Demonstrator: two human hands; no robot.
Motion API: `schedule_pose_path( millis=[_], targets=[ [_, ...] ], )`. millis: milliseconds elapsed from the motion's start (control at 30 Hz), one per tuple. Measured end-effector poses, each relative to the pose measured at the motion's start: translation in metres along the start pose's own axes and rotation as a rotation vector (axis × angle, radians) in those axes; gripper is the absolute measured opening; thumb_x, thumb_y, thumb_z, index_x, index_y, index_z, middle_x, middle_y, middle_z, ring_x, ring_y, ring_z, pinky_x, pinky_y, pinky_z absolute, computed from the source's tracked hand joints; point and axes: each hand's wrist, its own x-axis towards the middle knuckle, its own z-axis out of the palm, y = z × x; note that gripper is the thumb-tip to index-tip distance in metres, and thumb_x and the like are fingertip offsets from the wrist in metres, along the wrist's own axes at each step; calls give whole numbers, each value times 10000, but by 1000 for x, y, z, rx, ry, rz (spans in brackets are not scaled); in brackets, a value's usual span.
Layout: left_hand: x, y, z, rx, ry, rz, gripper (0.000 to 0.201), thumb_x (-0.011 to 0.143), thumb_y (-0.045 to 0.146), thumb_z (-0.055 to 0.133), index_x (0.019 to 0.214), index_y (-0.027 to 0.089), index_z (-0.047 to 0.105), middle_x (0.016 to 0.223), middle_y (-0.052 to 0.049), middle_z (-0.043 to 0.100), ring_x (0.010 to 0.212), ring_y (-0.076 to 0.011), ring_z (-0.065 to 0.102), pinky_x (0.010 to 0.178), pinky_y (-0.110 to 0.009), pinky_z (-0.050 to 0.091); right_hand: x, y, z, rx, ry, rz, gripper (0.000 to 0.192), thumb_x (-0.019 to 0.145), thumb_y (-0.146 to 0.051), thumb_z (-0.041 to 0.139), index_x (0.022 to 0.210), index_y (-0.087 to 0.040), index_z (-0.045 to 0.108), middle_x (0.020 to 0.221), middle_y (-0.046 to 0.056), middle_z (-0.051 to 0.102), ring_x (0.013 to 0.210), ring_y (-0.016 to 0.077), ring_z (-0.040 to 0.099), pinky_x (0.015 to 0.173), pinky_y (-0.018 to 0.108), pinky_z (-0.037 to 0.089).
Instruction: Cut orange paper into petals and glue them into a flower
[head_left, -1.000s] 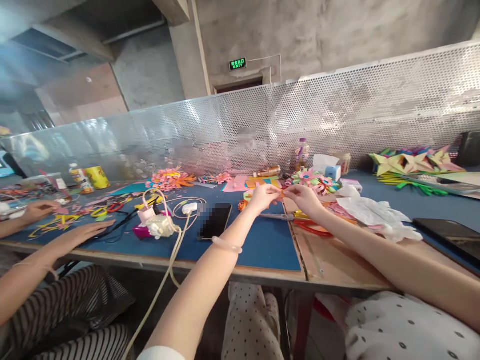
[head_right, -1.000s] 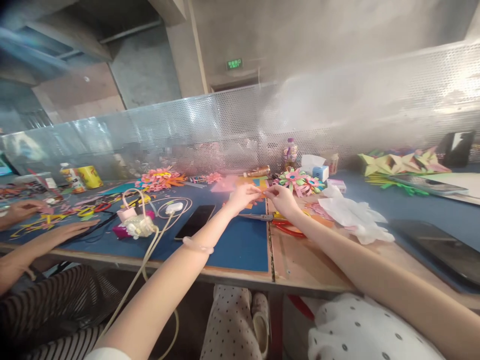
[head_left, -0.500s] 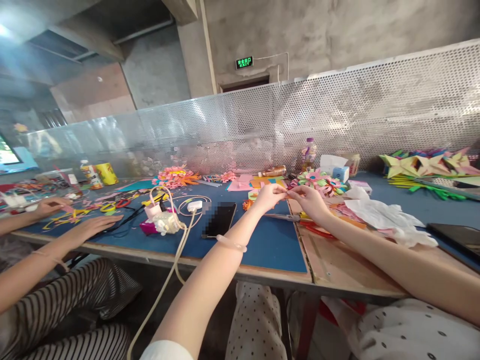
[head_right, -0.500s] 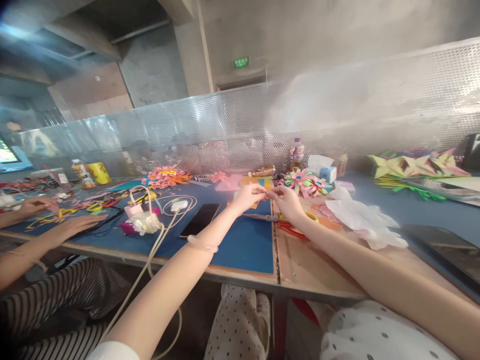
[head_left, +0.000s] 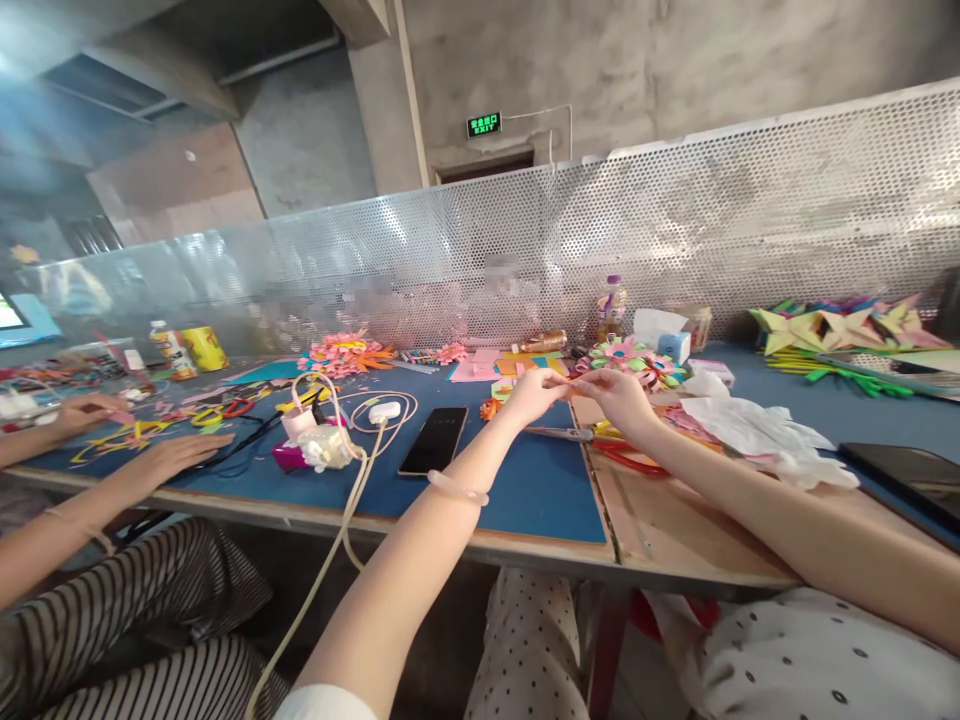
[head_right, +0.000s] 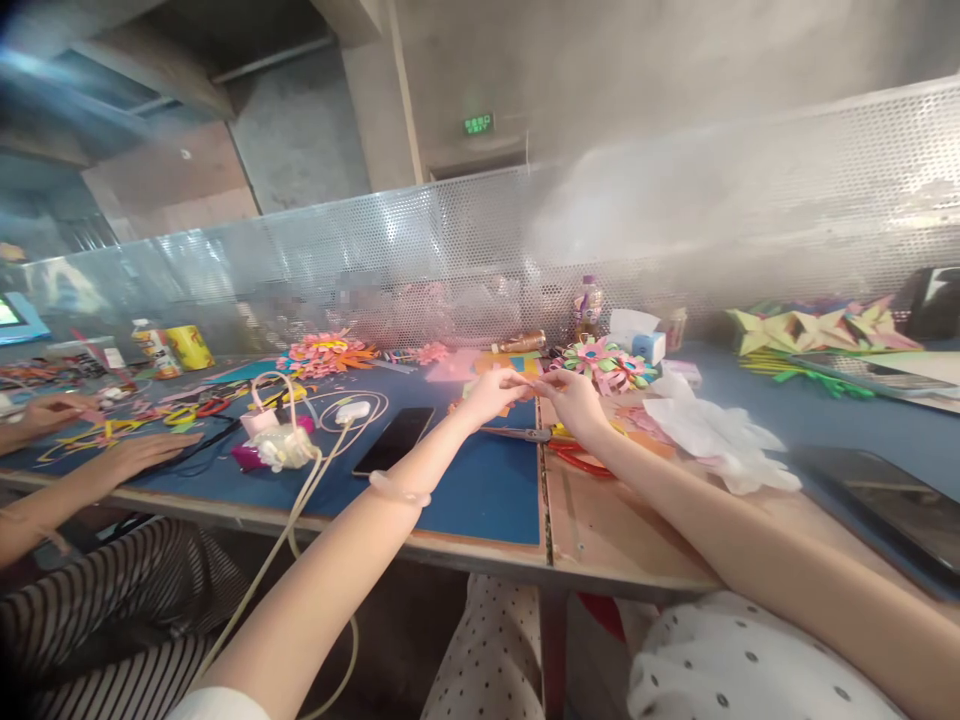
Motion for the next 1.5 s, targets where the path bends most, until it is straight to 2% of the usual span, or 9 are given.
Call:
schedule_pose_path(
  millis=[133,400,500,667,767,933,1100,1267,1500],
  targets=[
    [0,2,-2,-7,60,2,68,767,191,645,793,129,659,762,-55,693,746,-156,643,725,-297,493,2,1,-2,16,7,-2,291,712,-461,631,773,-181,683,840,66,708,827,231,619,793,359,437],
    [-5,15,-2,61,54,-25,93,761,218,651,805,143,684,803,-66,708,762,-164,646,736,-298,490,5,4,-3,-114,-21,-67,207,743,-377,585,724,-188,668,766,58,698,759,223,607,734,361,434],
    [-1,11,-2,21,82,-20,93,748,219,665,791,139,685,832,-76,709,790,-166,643,744,-299,497,4,2,-5,-123,-19,-88,232,769,-398,582,794,-193,687,825,67,709,793,224,611,752,364,434],
    [0,9,-3,-157,118,-100,160,748,267,670,845,140,682,876,-82,700,850,-178,637,701,-298,523,0,-1,-7,-366,91,-310,269,848,-430,542,933,-236,709,982,70,702,991,275,552,864,446,358],
    [-3,13,-3,-241,135,-142,178,748,270,678,864,134,676,914,-93,698,878,-183,642,703,-298,532,-2,-1,-7,-490,128,-444,300,900,-428,479,939,-245,713,977,72,700,994,283,538,885,470,308],
    [-5,16,-4,-336,110,-157,191,752,266,683,876,120,672,930,-113,701,853,-185,667,723,-306,532,-1,2,-4,-528,171,-501,312,914,-440,456,981,-252,697,981,68,695,965,280,541,858,450,313],
    [-6,19,-3,-360,103,-167,183,763,259,668,878,116,677,966,-126,700,849,-188,676,749,-316,529,-1,1,-6,-585,169,-599,248,913,-354,481,972,-246,696,997,64,689,961,267,527,858,428,323],
    [-7,23,-1,-339,97,-165,223,769,293,658,921,132,677,1023,-118,690,839,-193,683,709,-300,529,-6,-7,-6,-612,215,-612,237,905,-300,475,944,-247,703,956,73,676,940,265,513,846,427,324],
    [-6,21,0,-283,95,-91,232,772,332,632,875,132,689,949,-94,685,851,-185,656,685,-286,538,-9,-11,-6,-622,229,-628,224,905,-277,475,914,-236,695,939,69,670,934,256,509,830,411,324]
  ],
)
